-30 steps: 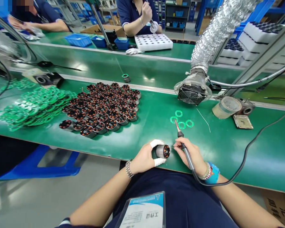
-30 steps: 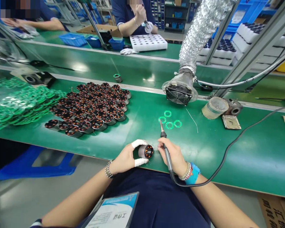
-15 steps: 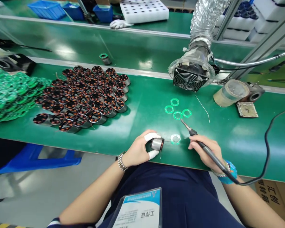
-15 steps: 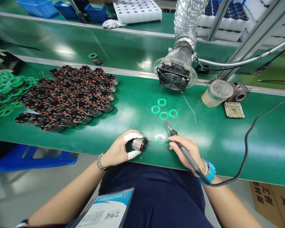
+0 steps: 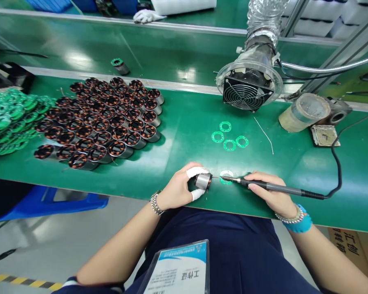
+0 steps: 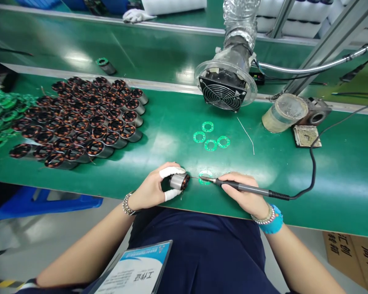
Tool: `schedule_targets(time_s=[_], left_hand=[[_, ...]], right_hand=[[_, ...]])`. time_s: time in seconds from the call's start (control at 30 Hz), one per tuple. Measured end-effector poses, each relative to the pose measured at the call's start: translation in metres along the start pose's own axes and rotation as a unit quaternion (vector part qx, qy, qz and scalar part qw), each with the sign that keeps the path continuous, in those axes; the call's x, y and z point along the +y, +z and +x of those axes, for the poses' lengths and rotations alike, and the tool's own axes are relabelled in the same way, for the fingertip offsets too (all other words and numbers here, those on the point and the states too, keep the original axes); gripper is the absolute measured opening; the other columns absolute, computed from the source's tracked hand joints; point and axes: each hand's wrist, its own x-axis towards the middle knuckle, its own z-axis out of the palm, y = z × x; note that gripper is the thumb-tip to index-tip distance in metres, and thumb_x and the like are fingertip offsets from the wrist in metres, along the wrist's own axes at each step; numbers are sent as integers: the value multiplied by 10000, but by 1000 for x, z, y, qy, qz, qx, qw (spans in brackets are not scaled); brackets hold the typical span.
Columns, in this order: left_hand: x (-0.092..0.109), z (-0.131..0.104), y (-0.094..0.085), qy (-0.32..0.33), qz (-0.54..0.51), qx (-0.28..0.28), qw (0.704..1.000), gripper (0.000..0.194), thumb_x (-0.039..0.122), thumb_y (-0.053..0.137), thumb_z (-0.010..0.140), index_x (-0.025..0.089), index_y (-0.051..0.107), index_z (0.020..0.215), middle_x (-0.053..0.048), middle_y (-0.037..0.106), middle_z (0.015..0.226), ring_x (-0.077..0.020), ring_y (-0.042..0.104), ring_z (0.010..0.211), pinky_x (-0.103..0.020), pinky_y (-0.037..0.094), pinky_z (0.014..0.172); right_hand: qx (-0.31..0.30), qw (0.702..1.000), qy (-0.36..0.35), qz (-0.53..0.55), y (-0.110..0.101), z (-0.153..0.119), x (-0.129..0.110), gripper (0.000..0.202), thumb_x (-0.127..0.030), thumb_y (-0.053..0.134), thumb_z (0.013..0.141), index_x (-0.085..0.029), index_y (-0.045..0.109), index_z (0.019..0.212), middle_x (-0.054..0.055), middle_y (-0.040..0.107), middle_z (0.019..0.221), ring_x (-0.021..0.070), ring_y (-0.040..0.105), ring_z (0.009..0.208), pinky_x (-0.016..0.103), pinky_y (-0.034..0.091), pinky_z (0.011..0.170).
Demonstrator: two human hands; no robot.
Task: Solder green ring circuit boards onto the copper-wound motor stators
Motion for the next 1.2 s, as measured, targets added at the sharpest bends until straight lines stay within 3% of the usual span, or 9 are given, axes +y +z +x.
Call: schedule_targets(time_s=[1.2], left_hand=[[-1,-1,4,-3,5,12,1000,418,110,633,652,167,525,1052,-80,557,1034,-184,556,938,-344,472,842]], right_hand=[[-1,1000,-10,-5,-1,-2,5,139,-263,599,813,-231,677,923,22,694,893,171,648,853,286,530,748]])
